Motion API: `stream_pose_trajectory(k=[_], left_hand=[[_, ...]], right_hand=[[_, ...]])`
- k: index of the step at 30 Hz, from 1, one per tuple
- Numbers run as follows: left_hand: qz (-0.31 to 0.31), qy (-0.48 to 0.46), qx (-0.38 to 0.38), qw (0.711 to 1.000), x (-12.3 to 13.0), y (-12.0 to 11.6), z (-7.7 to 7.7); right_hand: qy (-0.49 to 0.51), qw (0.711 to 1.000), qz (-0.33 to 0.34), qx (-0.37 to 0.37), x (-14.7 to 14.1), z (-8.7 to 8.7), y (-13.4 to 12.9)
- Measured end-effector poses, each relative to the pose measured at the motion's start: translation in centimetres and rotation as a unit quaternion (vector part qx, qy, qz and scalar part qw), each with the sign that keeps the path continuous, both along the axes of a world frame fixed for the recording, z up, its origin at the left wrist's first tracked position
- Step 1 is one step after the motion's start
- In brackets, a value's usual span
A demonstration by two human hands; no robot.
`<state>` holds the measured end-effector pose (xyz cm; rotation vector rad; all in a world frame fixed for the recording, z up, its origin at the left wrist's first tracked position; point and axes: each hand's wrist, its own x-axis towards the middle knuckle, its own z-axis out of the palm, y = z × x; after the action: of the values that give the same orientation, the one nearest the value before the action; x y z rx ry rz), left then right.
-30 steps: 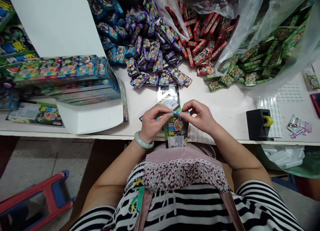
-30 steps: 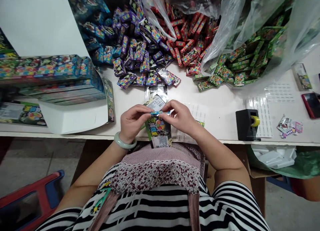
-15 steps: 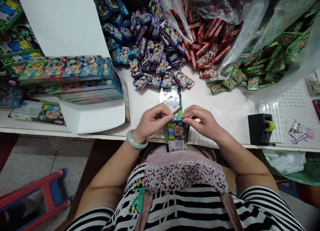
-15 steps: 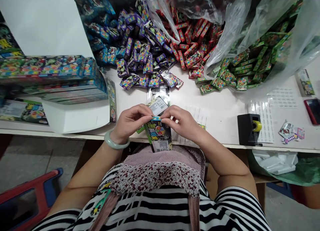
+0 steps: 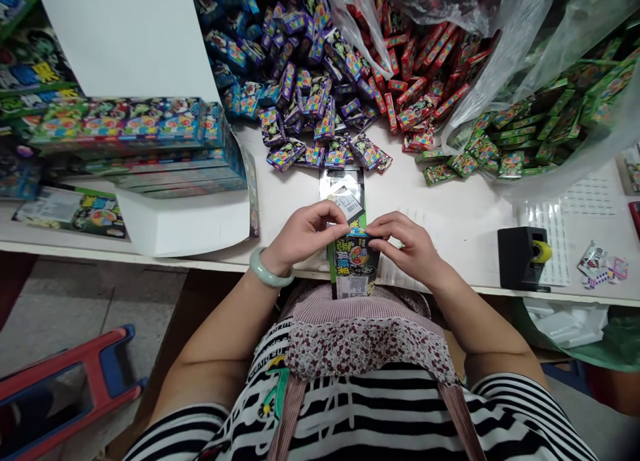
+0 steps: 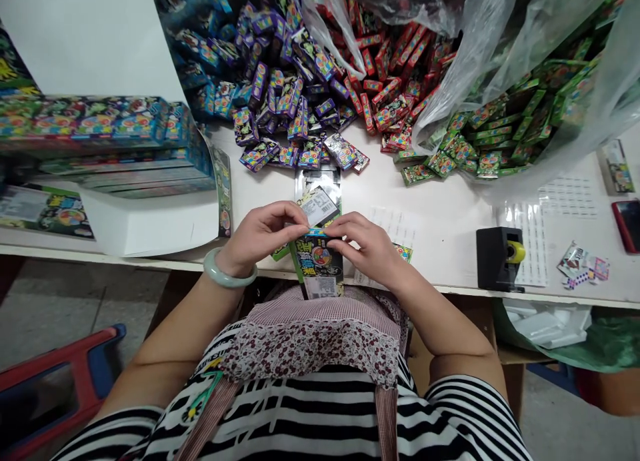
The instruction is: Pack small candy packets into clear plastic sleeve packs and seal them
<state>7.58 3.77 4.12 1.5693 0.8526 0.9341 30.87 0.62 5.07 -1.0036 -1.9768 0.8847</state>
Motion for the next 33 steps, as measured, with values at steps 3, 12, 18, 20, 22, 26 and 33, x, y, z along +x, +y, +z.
stream_pose_trajectory(k=[3,12,18,20,22,26,33], left_hand=[[-0.010,0.006,-0.015,1.000,0.2,0.3,0.1],[-0.097,0.030,0.035,0.994,0.2,1.1,1.2],[-0.032,0.005,0.051,0.998,0.2,0.0,-0.4],[-0.028,-0.005,0.079,0.996,0.1,-0.6,-1.2],[0.002,-0.007,0.101,0.995,-0.1,-1.1,-2.0],[0.057,-0.010,0.058,0.997,-0.1,-2.1,-3.5],[0.097,-0.063,0.000,0.993,0.4,-2.8,-4.9]], right_hand=[[0.015,0.999,-0.030,0.010,-0.1,-0.5,-0.3],[0.036,0.998,-0.054,0.019,-0.1,-1.2,-0.9],[-0.001,0.999,-0.053,0.001,0.4,-1.4,-0.6],[-0.001,0.998,-0.057,0.003,0.4,-1.6,-0.7],[0.001,0.998,-0.062,-0.003,0.2,-1.9,-0.9],[0.022,0.993,-0.104,-0.050,-0.8,-2.5,-1.4],[0.061,0.984,-0.142,-0.084,-1.5,-3.3,-1.2]])
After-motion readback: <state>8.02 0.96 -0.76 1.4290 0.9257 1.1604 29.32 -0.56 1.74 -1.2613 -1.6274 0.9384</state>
